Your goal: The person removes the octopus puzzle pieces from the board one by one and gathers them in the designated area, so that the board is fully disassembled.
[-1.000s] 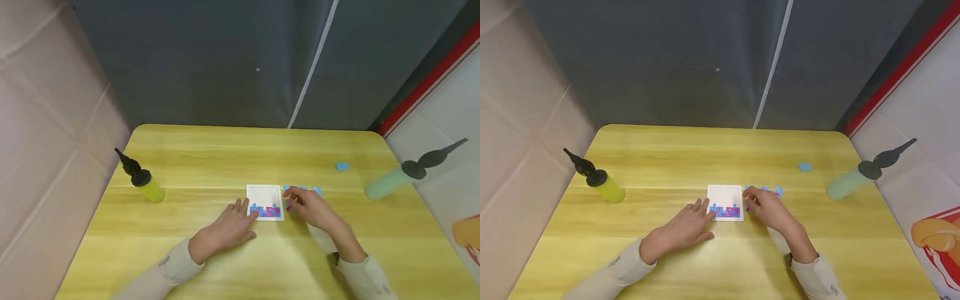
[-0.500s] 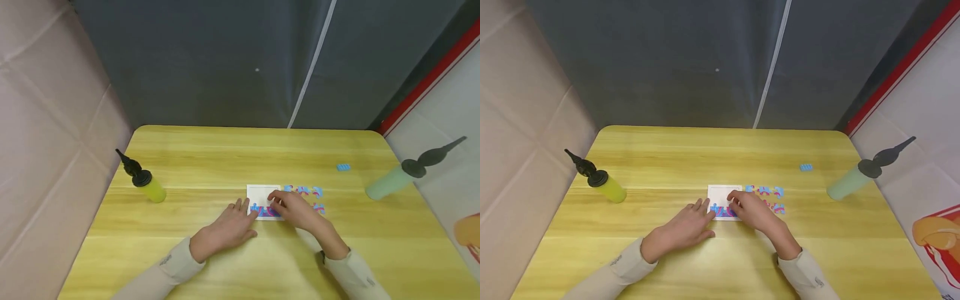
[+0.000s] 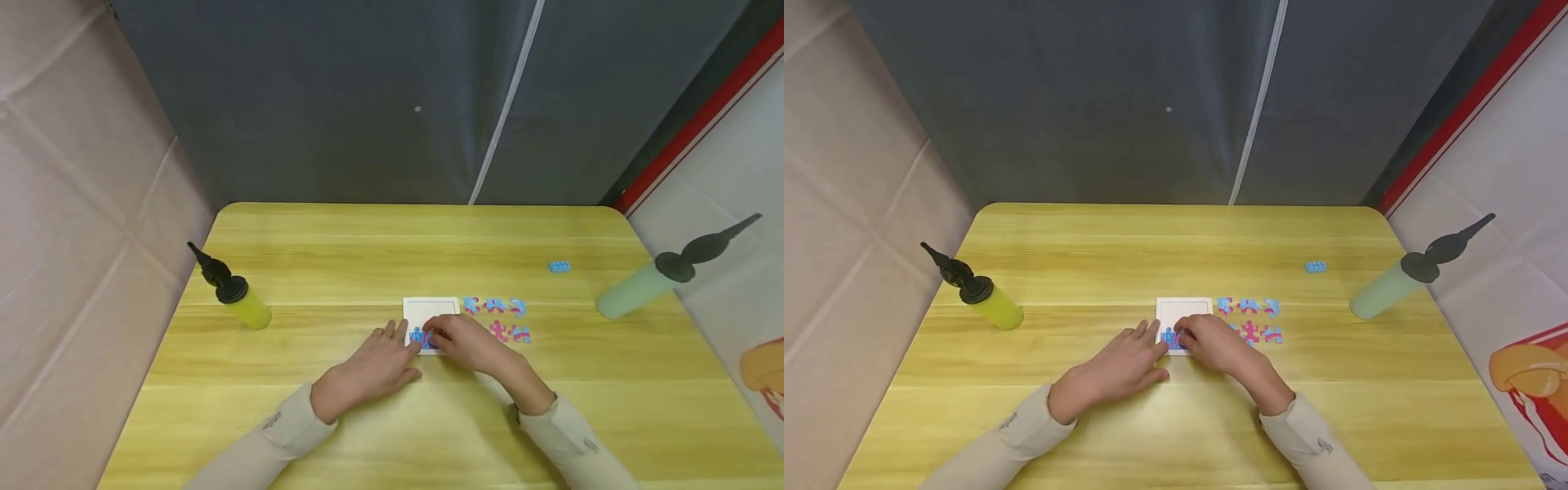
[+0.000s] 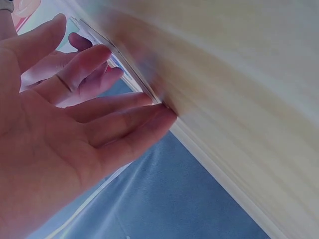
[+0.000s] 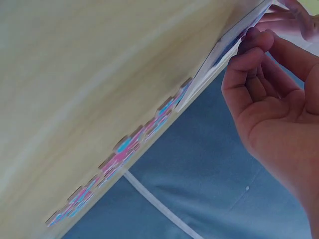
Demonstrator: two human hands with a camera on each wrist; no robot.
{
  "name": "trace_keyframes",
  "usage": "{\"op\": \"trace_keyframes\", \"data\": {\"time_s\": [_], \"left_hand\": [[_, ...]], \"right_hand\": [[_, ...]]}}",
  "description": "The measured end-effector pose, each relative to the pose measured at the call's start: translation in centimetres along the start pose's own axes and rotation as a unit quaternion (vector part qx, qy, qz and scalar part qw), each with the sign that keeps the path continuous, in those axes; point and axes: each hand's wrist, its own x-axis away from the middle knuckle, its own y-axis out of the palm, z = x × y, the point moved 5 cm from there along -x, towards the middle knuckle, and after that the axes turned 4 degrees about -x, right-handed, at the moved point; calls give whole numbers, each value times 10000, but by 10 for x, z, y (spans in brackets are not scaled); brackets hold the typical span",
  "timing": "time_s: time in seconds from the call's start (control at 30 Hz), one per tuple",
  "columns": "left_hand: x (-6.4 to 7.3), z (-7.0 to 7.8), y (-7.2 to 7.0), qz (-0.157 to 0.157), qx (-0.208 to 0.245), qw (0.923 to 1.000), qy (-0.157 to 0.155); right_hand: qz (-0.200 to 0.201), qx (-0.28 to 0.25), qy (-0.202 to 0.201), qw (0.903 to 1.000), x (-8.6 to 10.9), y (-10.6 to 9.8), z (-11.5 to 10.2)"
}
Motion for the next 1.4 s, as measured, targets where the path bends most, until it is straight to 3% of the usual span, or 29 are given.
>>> {"op": "trace_keyframes", "data": {"time_s": [0.37,0.77,1.03,1.4], "left_hand": [[-1,0,-3,75,35,10000,24],[-3,-1,-4,92,-8,10000,5],[-2,-1,-4,108,-39,9999,18],[-2,-2,-4,41,53,10000,14]], "right_hand": [[-110,-52,-26,9999,-4,4,-1],[112,-210,-159,9996,-7,-3,-2],[1,-294,-60,9996,-7,-2,0],[140,-270,-5,9995,-7,-2,-2]]}}
